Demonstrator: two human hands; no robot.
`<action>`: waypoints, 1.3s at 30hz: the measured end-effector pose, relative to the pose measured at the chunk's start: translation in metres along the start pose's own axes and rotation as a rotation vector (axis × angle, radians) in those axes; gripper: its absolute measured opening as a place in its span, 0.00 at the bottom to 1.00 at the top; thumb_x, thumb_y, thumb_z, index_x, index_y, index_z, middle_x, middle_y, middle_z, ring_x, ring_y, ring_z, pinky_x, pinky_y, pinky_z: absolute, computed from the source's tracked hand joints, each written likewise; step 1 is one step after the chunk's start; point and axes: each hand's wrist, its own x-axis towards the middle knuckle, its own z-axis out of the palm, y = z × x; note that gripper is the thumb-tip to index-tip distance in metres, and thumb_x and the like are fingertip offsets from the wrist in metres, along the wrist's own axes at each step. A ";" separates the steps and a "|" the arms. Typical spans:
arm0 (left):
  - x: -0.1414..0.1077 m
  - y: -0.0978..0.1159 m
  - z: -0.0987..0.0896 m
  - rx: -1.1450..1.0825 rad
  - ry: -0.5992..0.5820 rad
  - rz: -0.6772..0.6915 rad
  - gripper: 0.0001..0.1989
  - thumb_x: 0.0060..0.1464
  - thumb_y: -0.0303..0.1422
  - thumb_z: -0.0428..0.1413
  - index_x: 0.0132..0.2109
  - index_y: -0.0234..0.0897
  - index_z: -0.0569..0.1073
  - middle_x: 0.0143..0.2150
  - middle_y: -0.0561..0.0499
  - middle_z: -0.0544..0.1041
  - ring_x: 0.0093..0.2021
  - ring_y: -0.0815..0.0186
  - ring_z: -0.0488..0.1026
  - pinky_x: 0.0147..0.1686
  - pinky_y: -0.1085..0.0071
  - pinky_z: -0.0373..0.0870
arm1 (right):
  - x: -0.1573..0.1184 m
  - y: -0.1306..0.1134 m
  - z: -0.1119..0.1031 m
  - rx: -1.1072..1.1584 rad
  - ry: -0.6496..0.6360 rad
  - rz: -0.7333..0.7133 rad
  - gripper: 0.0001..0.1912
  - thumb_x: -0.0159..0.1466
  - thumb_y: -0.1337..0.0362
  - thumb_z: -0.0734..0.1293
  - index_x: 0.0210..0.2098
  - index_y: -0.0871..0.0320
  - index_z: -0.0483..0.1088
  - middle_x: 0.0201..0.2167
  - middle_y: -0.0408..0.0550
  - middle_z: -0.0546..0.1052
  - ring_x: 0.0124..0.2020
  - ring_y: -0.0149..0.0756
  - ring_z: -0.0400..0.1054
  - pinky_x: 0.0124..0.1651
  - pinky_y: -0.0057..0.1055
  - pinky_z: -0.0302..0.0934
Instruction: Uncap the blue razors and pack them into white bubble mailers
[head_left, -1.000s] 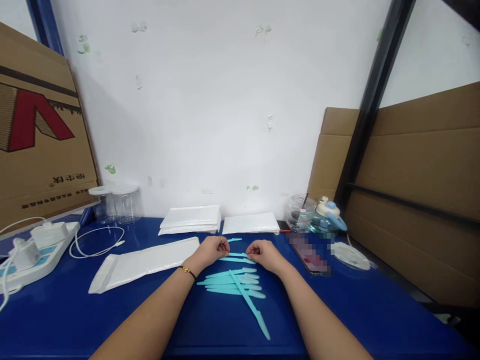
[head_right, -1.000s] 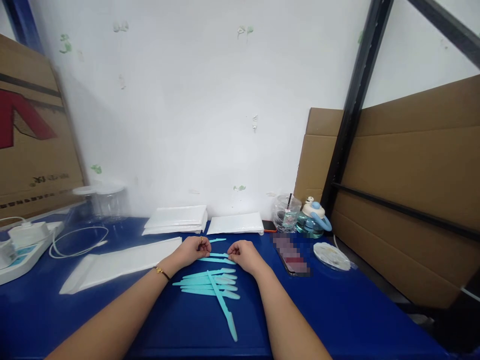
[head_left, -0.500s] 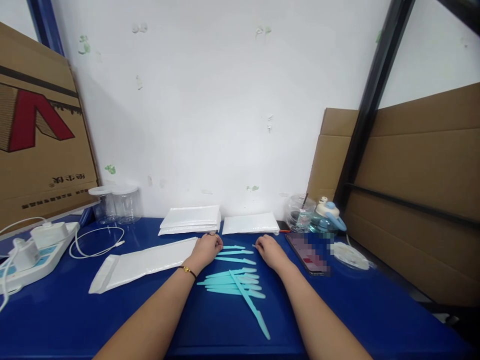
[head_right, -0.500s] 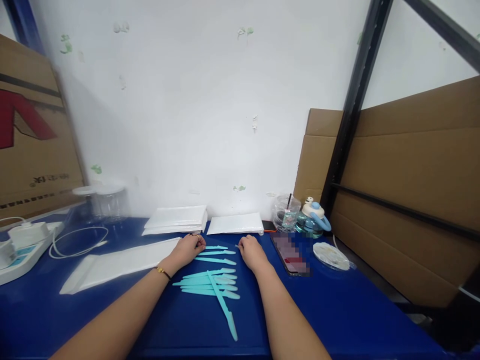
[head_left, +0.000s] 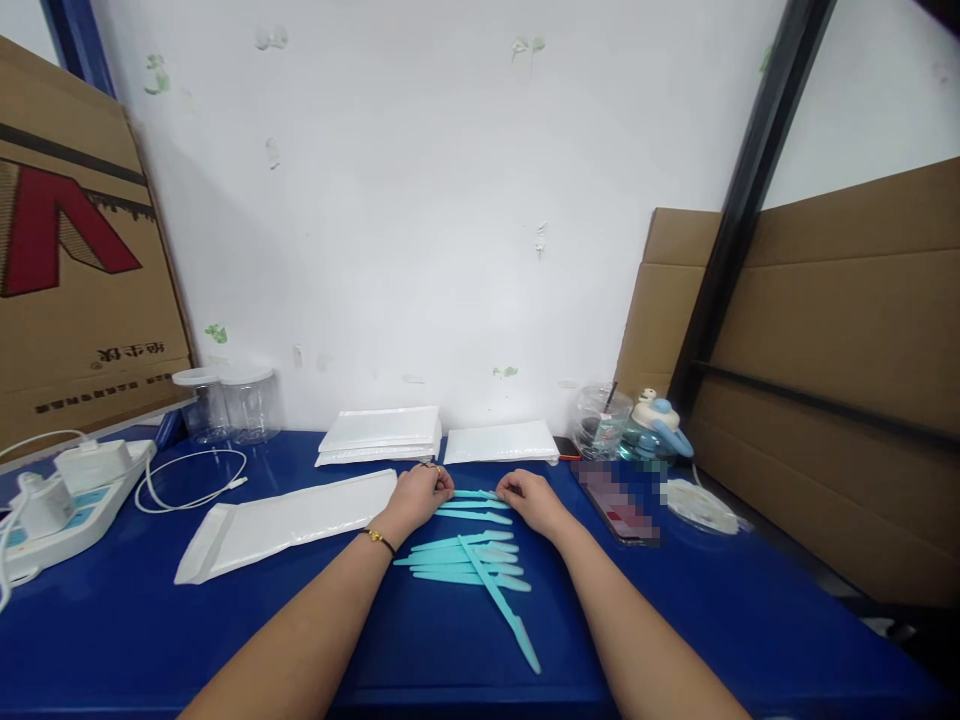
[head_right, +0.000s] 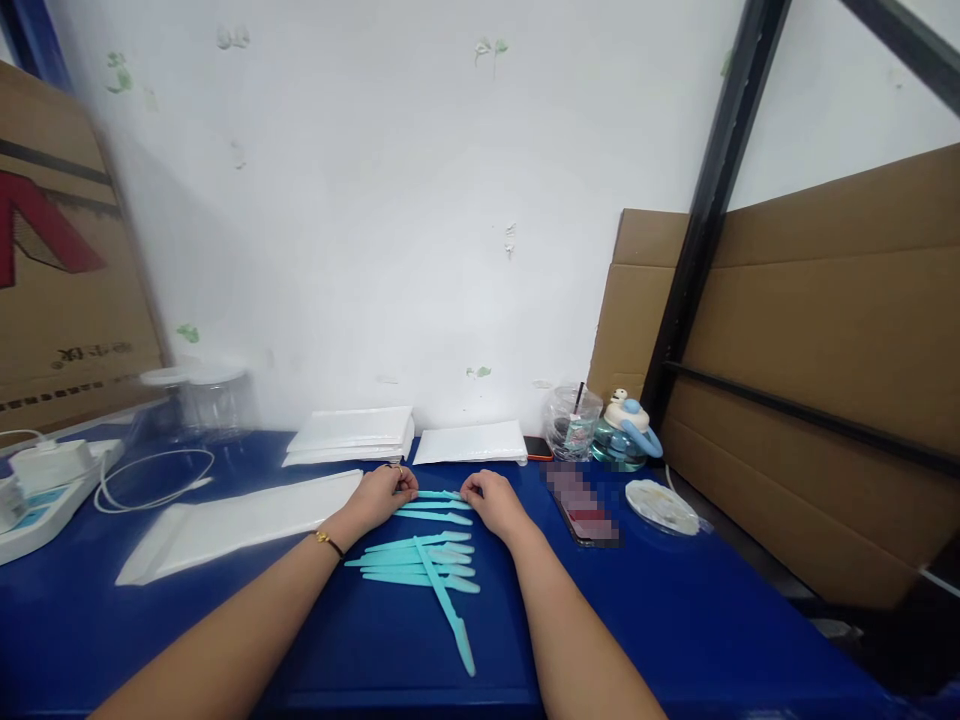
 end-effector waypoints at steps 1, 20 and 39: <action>0.000 0.002 0.000 -0.002 -0.002 0.012 0.04 0.50 0.33 0.55 0.33 0.40 0.75 0.34 0.53 0.75 0.37 0.65 0.71 0.36 0.73 0.62 | 0.000 -0.002 0.001 0.005 -0.006 -0.008 0.08 0.58 0.67 0.63 0.30 0.57 0.74 0.28 0.44 0.73 0.30 0.32 0.65 0.34 0.26 0.57; -0.014 0.020 -0.010 -0.131 -0.263 0.209 0.27 0.54 0.55 0.44 0.51 0.44 0.71 0.53 0.48 0.69 0.56 0.57 0.58 0.55 0.63 0.54 | -0.126 -0.092 -0.039 -0.166 -0.213 0.070 0.08 0.52 0.59 0.69 0.31 0.52 0.68 0.34 0.44 0.72 0.31 0.36 0.66 0.30 0.27 0.54; -0.078 0.041 -0.023 0.007 -0.304 0.235 0.34 0.39 0.45 0.62 0.54 0.37 0.66 0.50 0.43 0.70 0.54 0.52 0.62 0.50 0.63 0.62 | -0.079 -0.075 -0.012 -0.161 -0.346 -0.148 0.38 0.59 0.43 0.60 0.63 0.53 0.50 0.62 0.53 0.56 0.63 0.49 0.45 0.62 0.47 0.42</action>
